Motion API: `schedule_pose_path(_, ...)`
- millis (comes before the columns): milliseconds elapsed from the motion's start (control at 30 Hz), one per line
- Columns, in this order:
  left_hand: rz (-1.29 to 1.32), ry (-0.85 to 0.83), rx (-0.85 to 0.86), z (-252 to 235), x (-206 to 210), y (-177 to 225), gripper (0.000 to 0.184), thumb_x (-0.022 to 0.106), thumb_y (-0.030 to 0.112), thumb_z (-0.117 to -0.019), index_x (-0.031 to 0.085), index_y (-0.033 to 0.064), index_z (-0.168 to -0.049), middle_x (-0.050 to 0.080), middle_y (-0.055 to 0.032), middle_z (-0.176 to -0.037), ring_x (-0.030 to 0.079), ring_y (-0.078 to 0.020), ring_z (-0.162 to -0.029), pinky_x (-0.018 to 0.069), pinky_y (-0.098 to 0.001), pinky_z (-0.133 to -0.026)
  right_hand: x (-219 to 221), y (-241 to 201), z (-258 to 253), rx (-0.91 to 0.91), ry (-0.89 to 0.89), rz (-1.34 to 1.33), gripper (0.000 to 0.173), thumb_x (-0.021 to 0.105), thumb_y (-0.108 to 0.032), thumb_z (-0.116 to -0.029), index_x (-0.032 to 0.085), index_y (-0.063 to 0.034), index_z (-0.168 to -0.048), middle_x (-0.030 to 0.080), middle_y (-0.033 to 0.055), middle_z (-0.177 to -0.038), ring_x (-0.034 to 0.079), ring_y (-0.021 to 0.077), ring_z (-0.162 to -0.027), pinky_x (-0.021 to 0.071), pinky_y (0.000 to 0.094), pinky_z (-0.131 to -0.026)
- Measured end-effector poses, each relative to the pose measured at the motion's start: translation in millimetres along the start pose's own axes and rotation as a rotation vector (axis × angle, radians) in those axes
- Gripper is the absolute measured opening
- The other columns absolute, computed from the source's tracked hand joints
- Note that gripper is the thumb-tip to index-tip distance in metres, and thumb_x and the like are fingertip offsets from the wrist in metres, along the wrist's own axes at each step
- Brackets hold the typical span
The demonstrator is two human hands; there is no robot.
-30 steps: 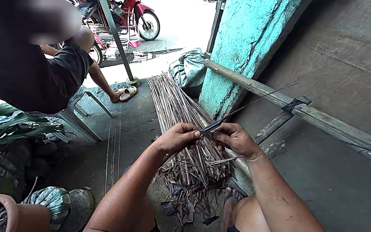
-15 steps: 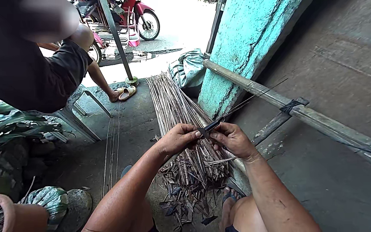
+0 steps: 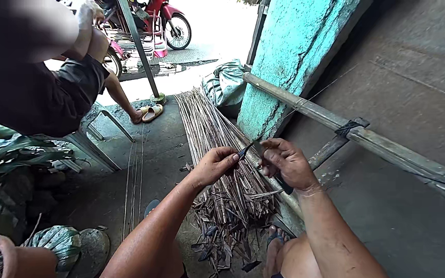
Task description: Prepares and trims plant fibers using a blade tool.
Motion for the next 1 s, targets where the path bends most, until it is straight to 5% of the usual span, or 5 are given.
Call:
schedule_pose_path(200,-0.102,0.046,0.084,1,2,7,0.02,0.053,0.013,-0.1062,0.07,0.0014,-0.107,0.069,0.0017,-0.081,0.063,-0.0049,-0.065,0.0553,-0.0217,-0.062,26,16,0,0.163,-0.047,-0.103,0.017,0.058,-0.006,-0.1021,0.063,0.0014,-0.117,0.073,0.0066,-0.083,0.068,0.0112,-0.059,0.0569,0.0238,-0.049)
schedule_pose_path(500,-0.21,0.091,0.076,5,-7,14,0.023,0.054,0.015,-0.1059,0.072,0.0018,-0.111,0.069,0.0037,-0.081,0.059,0.0,-0.063,0.0509,-0.017,-0.059,4,2,-6,-0.03,0.175,-0.036,0.018,0.058,-0.005,-0.102,0.066,0.0027,-0.116,0.073,0.0072,-0.083,0.067,0.0116,-0.058,0.0587,0.0254,-0.051)
schedule_pose_path(667,-0.287,0.096,0.173,10,-9,15,0.024,0.057,0.018,-0.1041,0.071,0.0007,-0.113,0.068,0.0023,-0.086,0.059,0.0004,-0.069,0.0512,-0.0175,-0.065,-25,-2,-7,-0.077,0.374,-0.08,0.027,0.05,-0.003,-0.1044,0.061,0.0022,-0.129,0.072,0.0103,-0.083,0.066,0.0136,-0.057,0.0579,0.0259,-0.05)
schedule_pose_path(900,-0.524,0.181,0.252,13,-13,16,0.034,0.047,0.021,-0.1081,0.071,0.002,-0.122,0.068,-0.0004,-0.087,0.059,-0.002,-0.074,0.0511,-0.0202,-0.073,20,7,-5,0.047,0.116,-0.165,0.027,0.051,-0.003,-0.1036,0.06,0.004,-0.128,0.072,0.0079,-0.083,0.067,0.0124,-0.058,0.0588,0.0256,-0.051)
schedule_pose_path(1000,-0.507,0.15,0.286,13,-8,19,0.034,0.044,0.021,-0.1092,0.071,0.0,-0.111,0.066,0.0003,-0.084,0.057,-0.0013,-0.071,0.0495,-0.0195,-0.069,37,14,-4,0.134,-0.01,-0.134,0.024,0.056,-0.006,-0.1028,0.063,0.002,-0.124,0.072,0.0054,-0.082,0.067,0.0116,-0.058,0.0576,0.0248,-0.05)
Point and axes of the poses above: each hand's wrist, its own z-axis away from the middle knuckle, its own x-axis out of the palm, y = z × x, the point moved 8 cm from there along -z, towards the middle knuckle
